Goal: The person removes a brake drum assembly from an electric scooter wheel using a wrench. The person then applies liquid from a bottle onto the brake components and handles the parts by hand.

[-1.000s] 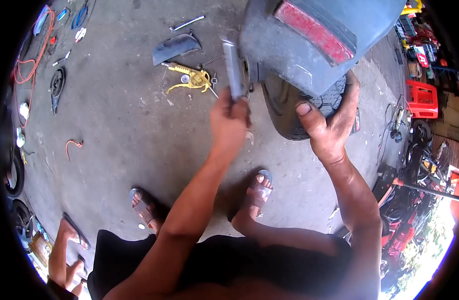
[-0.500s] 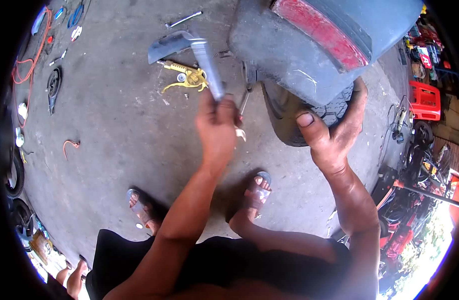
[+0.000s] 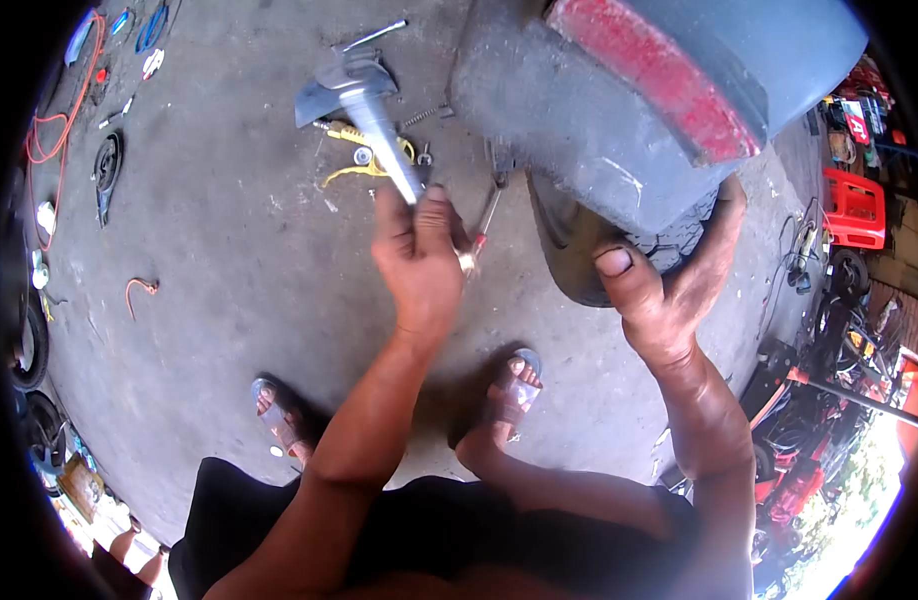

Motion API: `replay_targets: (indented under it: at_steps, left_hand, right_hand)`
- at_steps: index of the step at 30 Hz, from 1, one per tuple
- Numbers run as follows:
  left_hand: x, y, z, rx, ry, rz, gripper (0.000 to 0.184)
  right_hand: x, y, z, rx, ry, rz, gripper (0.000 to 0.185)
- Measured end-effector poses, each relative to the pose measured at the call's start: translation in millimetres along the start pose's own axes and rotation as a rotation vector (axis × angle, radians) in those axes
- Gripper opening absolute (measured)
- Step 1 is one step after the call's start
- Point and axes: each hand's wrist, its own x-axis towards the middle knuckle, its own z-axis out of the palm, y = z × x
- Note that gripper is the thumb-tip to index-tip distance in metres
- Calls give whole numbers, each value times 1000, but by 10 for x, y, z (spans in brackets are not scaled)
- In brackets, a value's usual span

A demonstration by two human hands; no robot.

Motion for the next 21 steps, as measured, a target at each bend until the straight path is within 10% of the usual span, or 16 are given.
replay_targets:
  at_steps: [4,8,14,17,21]
  left_hand:
    - [167,-48,-121,425,-288,-185,11]
    - [-17,-1,-400,104,134,-57,10]
    - [-320,-619,-1219,1246,128,35,34]
    - [-193,-344,-924,993,232,569,46]
    - [597,110,-370,421,-241,314,58]
  right_hand:
    - [30,-13,10,32,8,-1,107]
    - [14,27,-13,5,0,-26,107]
    - [6,14,11,45,12,-16,106]
    - [41,7,8,6,16,-42,103]
    - [49,26,14,10,27,-70,99]
